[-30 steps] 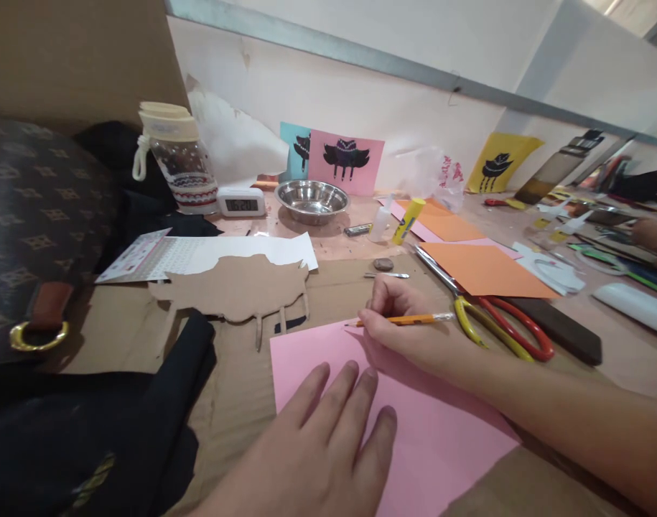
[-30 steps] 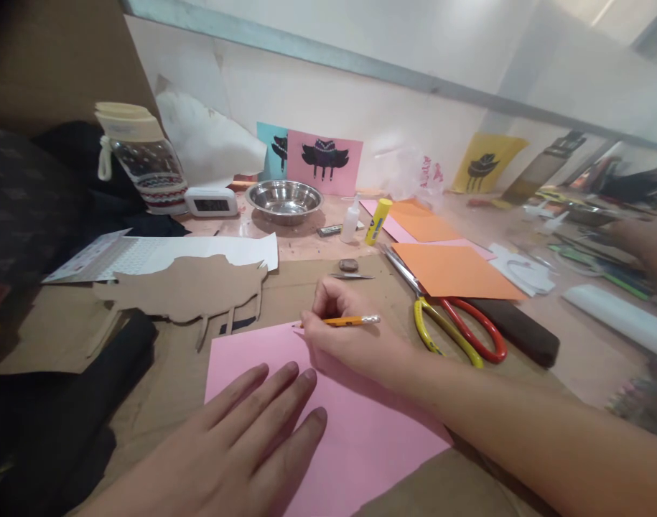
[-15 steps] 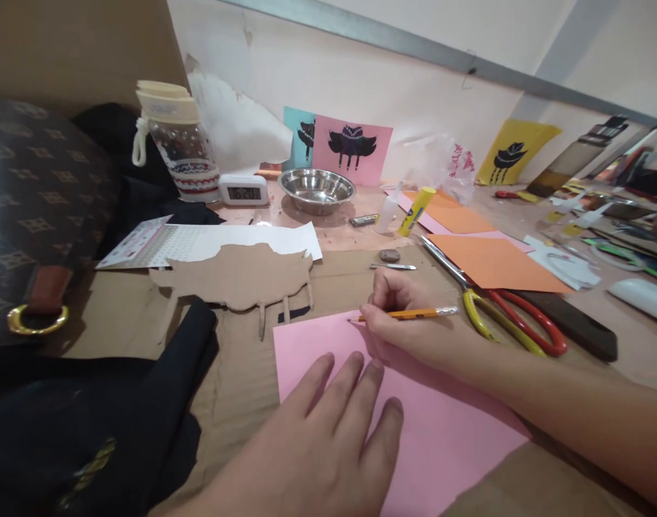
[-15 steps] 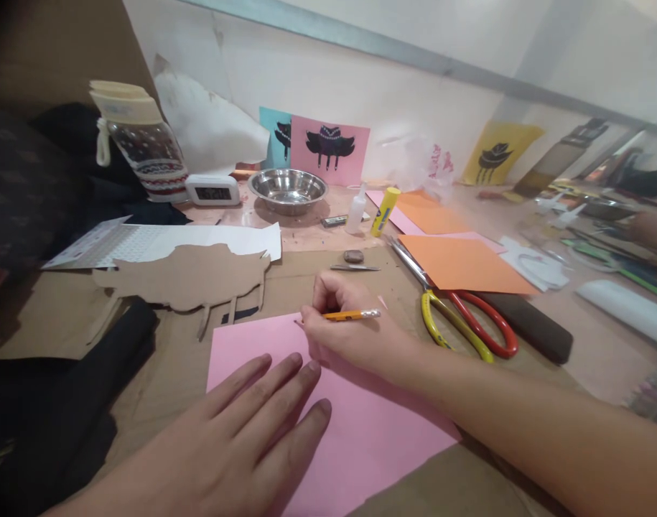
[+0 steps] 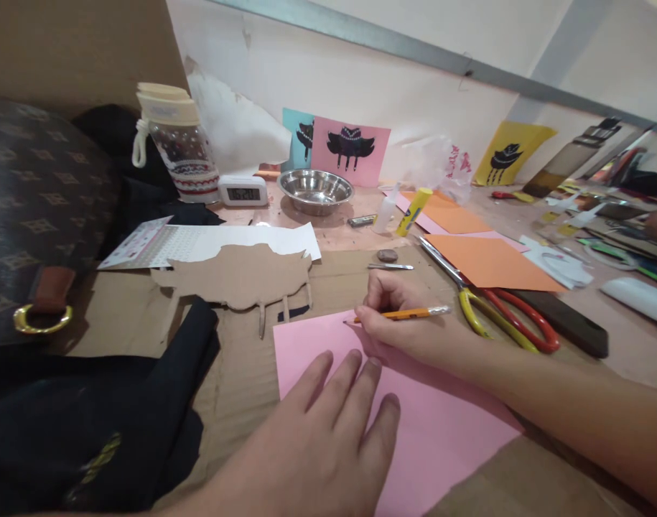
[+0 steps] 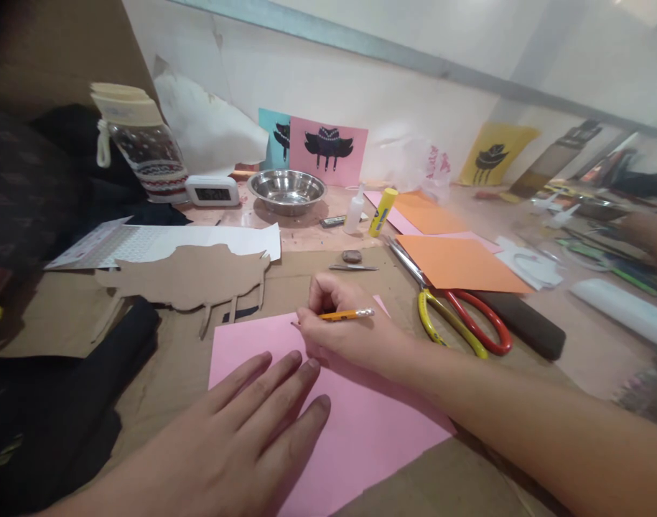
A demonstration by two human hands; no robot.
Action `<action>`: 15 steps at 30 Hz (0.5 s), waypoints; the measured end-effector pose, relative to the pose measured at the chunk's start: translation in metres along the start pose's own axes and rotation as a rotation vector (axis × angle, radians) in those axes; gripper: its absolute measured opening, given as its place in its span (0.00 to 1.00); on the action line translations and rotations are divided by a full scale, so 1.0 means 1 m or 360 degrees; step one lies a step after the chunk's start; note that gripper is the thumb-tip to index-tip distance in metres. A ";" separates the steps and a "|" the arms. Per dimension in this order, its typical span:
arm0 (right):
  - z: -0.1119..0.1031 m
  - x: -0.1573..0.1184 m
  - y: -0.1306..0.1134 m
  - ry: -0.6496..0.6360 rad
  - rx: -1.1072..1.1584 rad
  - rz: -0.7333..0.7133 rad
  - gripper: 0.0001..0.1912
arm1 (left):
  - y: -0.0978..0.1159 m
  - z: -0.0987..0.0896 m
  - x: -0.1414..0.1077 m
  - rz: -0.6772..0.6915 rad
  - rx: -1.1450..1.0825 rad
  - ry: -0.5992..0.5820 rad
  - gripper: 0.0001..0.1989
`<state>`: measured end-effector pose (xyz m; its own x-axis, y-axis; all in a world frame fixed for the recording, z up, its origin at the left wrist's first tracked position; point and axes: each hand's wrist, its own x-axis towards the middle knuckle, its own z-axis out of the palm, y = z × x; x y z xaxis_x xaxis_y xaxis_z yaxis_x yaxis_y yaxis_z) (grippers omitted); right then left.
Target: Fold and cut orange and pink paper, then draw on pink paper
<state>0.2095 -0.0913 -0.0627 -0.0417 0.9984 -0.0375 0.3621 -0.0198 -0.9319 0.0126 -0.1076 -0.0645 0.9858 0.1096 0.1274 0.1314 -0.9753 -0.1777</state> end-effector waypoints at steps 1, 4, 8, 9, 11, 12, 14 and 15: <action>0.000 0.000 0.000 0.0005 -0.0018 -0.0025 0.13 | 0.000 0.000 0.000 -0.0005 -0.0004 -0.0006 0.24; -0.001 0.002 0.001 0.0035 -0.0092 -0.0102 0.13 | 0.000 0.000 0.000 -0.0012 -0.0021 -0.0031 0.24; -0.003 0.003 0.003 0.0057 -0.0164 -0.0109 0.13 | 0.000 0.000 0.000 -0.0015 -0.0069 -0.0052 0.24; -0.003 0.003 0.003 0.0048 -0.0165 -0.0106 0.13 | 0.000 0.000 0.001 -0.0017 -0.0077 -0.0051 0.24; -0.002 0.002 0.004 0.0008 -0.0122 -0.0097 0.13 | 0.000 -0.001 0.001 -0.0026 -0.0089 -0.0061 0.23; -0.002 0.002 0.005 -0.0013 -0.0080 -0.0087 0.13 | 0.000 -0.001 0.001 -0.0030 -0.0098 -0.0073 0.23; -0.001 0.001 0.005 -0.0049 -0.0010 -0.0057 0.13 | 0.000 -0.001 0.001 -0.0032 -0.0115 -0.0081 0.23; 0.000 0.001 0.004 -0.0062 0.0006 -0.0042 0.13 | 0.001 -0.001 0.001 -0.0034 -0.0123 -0.0085 0.23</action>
<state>0.2111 -0.0908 -0.0665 -0.0876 0.9958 -0.0267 0.3570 0.0064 -0.9341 0.0134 -0.1083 -0.0635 0.9873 0.1384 0.0779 0.1459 -0.9843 -0.0996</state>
